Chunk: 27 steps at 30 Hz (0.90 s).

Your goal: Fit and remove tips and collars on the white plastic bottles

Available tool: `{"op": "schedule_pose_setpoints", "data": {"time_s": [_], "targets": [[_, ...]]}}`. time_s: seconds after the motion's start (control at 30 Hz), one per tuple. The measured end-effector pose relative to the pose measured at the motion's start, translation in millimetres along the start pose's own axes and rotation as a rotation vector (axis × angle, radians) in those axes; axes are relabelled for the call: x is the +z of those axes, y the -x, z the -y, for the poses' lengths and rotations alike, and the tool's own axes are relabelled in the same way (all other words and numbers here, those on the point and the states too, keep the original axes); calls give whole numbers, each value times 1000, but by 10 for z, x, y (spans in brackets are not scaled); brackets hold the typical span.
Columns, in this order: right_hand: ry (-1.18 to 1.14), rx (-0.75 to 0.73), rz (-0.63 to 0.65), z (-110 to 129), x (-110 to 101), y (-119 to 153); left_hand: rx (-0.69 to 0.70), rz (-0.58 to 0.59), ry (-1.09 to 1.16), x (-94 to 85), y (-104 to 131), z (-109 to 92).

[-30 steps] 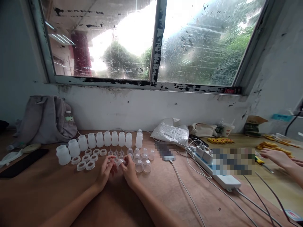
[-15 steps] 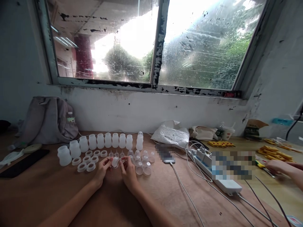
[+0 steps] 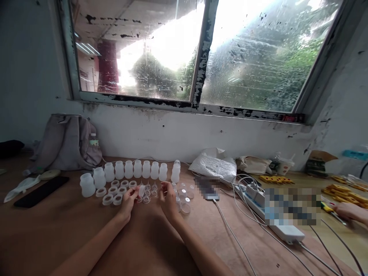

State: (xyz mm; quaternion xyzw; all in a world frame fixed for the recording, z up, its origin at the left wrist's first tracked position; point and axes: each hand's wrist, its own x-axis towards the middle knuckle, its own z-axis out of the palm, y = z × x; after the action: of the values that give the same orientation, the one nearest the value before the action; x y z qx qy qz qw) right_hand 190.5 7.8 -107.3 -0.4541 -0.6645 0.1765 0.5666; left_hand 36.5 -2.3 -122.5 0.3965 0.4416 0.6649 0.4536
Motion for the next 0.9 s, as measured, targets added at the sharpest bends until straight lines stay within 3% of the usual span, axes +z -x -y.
{"op": "schedule_pose_setpoints", "data": {"time_s": [0.2,0.3,0.4,0.7,0.9], "targets": [[97,-11,-48,-206,93,-572,-12,-16,40,-5,-11,-20],[149,167,-74,-369,165,-835,-4,-36,36,-15,-32,-12],[158,251,-88,-513,223,-991,-7,-53,21,-36,-64,8],[82,346,-27,-791,345,-1119,-38,-67,12,-53,-64,-9],[96,321,-47,-772,358,-1061,-37,-72,9,-50,-78,-6]]}}
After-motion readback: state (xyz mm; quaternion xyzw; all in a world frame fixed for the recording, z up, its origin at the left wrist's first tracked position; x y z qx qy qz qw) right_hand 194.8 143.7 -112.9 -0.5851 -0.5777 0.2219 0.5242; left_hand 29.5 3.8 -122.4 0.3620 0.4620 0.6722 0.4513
